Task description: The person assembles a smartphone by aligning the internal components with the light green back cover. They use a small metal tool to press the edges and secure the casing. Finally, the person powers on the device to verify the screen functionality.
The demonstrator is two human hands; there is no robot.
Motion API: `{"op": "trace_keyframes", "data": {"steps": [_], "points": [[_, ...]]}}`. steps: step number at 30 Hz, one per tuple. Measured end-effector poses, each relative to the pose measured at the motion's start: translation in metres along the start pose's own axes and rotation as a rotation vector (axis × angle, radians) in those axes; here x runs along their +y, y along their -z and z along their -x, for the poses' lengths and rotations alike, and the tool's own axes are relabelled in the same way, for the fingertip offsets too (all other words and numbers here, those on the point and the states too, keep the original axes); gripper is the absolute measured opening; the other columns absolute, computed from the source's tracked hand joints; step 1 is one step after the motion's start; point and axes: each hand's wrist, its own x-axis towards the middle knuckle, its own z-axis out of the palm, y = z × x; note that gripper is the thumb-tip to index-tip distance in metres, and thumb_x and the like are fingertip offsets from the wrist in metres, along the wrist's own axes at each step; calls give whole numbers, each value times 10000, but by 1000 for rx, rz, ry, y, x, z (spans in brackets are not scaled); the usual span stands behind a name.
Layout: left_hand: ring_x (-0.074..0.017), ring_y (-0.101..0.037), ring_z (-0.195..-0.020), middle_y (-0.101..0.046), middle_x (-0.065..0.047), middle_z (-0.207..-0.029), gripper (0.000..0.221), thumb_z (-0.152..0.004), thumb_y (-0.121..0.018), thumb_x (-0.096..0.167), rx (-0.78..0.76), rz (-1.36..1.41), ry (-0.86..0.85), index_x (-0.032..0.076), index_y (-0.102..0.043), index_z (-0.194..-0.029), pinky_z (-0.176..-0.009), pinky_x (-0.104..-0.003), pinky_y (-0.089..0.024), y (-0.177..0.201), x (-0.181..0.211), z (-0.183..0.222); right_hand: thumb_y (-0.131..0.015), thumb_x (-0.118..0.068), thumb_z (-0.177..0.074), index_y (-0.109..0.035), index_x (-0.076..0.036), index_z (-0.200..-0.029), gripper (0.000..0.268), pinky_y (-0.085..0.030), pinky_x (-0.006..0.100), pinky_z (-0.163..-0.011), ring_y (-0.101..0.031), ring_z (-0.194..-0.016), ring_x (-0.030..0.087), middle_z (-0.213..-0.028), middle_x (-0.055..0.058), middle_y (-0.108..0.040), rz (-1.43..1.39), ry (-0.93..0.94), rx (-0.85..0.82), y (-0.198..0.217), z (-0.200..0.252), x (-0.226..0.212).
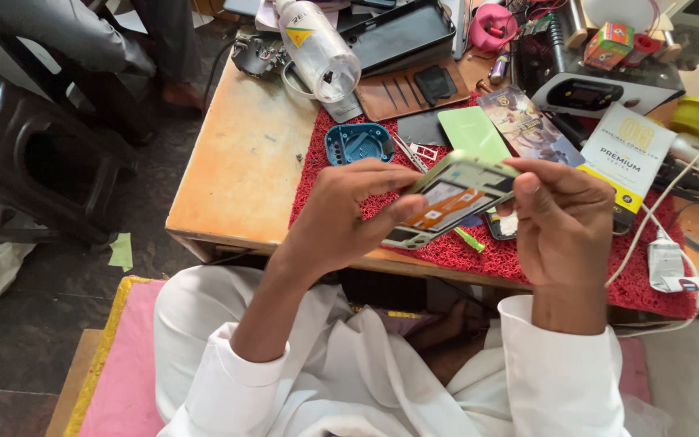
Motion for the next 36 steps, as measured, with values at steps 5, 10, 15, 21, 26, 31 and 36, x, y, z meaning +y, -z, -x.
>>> {"op": "trace_keyframes", "data": {"steps": [5,10,15,21,26,31,36], "points": [[-208,-757,-830,-811,-92,-990,307,-905,-765,162,-185,123,229,56,-739,-1192,-748,-304,-599,22,-12,6,-693,-58,-1061,-702,71,-1249,229,-595,332,-880,-733,-985,226,-1142,182,-740,-275,-58,93,-1,3,19],[-236,-724,-922,-784,-71,-998,240,-853,-758,98,-170,-397,35,87,-778,-1091,-782,-387,-543,51,-8,9,-739,-84,-1026,-698,71,-1229,259,-573,333,-1020,-705,-1059,200,-1175,158,-739,332,51,-111,-11,8,5],[-253,-700,-965,-775,-61,-977,191,-844,-750,77,-226,-465,-47,70,-776,-1034,-821,-428,-508,46,-4,16,-830,-108,-835,-734,-7,-1137,333,-592,312,-852,-742,-973,202,-1116,120,-767,983,157,-297,-31,18,-1],[-240,-692,-1045,-777,-55,-1069,287,-793,-842,158,-196,-193,32,70,-777,-1059,-932,-368,-559,50,-20,35,-844,-93,-825,-752,-31,-1086,284,-589,331,-873,-726,-1018,261,-1081,112,-757,1101,324,-318,-46,30,5],[-212,-687,-1048,-782,-26,-1078,258,-804,-876,169,-156,-77,20,84,-801,-1036,-939,-358,-573,46,-38,45,-844,-88,-813,-770,-53,-1064,264,-574,330,-852,-702,-962,249,-1085,92,-764,1126,371,-357,-50,28,11],[-185,-652,-946,-790,-3,-1043,267,-796,-893,171,-58,-1,38,98,-799,-1035,-860,-320,-570,35,-49,50,-858,-99,-816,-777,-59,-1044,245,-535,319,-839,-702,-929,216,-1056,62,-770,1151,422,-320,-55,24,16],[-172,-592,-858,-792,-9,-1023,258,-791,-900,168,-35,49,57,102,-795,-1017,-783,-290,-541,32,-58,49,-852,-102,-817,-780,-62,-1000,200,-496,313,-799,-725,-902,195,-1028,51,-778,1195,413,-336,-56,16,16]]}}
